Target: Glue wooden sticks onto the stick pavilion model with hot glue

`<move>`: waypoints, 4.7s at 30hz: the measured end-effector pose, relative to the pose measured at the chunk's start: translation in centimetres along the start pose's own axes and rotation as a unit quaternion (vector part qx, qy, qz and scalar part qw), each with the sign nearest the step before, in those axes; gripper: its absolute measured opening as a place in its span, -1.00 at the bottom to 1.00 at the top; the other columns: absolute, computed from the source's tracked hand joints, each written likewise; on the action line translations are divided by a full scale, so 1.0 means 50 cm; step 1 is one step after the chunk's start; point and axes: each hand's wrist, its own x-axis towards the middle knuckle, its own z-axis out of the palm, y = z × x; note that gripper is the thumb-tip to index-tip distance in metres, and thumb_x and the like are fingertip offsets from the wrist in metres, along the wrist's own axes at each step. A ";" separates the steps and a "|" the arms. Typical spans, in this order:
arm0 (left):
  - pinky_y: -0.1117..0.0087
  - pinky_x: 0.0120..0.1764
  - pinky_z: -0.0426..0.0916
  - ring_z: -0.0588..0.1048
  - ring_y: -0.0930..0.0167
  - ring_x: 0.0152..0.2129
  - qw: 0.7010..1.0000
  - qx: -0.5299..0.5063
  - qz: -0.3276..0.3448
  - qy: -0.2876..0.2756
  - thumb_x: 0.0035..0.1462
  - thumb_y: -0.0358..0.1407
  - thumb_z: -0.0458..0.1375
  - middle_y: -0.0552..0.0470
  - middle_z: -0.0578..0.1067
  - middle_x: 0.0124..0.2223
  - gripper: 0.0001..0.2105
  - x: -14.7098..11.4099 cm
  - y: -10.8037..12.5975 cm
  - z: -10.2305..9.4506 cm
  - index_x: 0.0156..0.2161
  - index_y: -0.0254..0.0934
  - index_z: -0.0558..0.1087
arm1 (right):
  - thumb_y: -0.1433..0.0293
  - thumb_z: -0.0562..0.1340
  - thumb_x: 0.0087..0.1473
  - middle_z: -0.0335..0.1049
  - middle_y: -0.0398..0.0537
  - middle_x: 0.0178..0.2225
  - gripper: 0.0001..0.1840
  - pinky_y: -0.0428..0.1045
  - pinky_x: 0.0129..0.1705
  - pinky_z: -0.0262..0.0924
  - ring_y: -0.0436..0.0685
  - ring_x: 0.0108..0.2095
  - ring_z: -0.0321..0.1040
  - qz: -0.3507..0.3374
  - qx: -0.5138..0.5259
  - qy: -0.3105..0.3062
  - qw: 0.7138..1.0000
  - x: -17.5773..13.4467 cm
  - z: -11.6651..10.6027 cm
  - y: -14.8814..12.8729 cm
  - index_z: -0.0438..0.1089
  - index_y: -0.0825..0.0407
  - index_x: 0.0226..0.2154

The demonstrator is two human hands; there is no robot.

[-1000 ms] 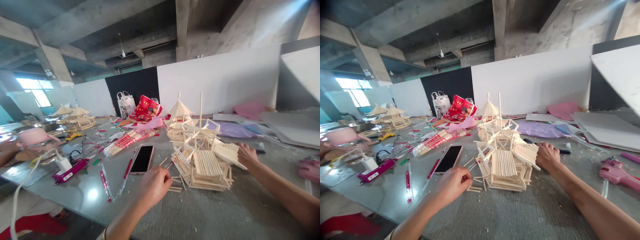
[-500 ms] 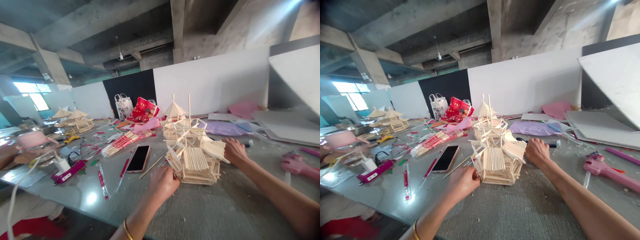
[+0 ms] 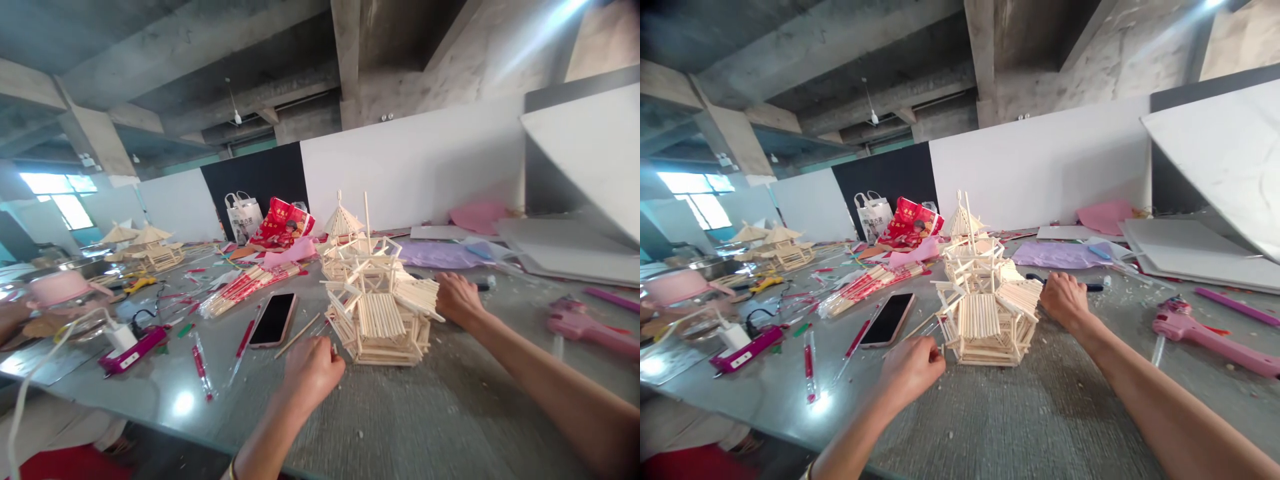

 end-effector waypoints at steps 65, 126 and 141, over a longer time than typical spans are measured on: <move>0.65 -0.77 -0.01 0.17 0.65 -0.77 0.747 -0.651 -0.123 0.058 -0.11 -0.27 0.20 0.22 0.31 -0.61 -0.79 0.013 0.090 -0.055 -0.41 -0.29 0.25 | 0.29 0.08 0.15 0.21 -0.04 -0.25 -0.75 0.07 -0.14 0.16 0.07 -0.19 0.17 -0.020 0.050 -0.014 0.998 0.021 0.041 0.017 0.28 0.16 -0.26; 0.47 -0.47 0.09 0.39 0.40 -0.56 0.982 -0.175 -0.062 -0.026 -0.15 -0.33 0.11 0.08 0.45 -0.57 -0.91 -0.024 -0.165 -0.027 -0.57 -0.23 0.45 | 0.33 0.07 0.16 0.17 -0.02 -0.18 -0.75 0.10 -0.12 0.15 0.10 -0.15 0.15 -0.051 0.015 -0.064 0.997 0.016 0.035 0.014 0.23 0.13 -0.14; 0.49 -0.54 0.10 0.37 0.42 -0.63 0.971 -0.212 -0.101 -0.037 -0.15 -0.25 0.12 0.13 0.40 -0.65 -0.86 -0.020 -0.146 -0.026 -0.61 -0.24 0.43 | 0.31 0.07 0.15 0.18 -0.02 -0.18 -0.74 0.09 -0.13 0.15 0.10 -0.14 0.15 -0.049 0.016 -0.066 0.996 0.021 0.038 0.017 0.24 0.15 -0.17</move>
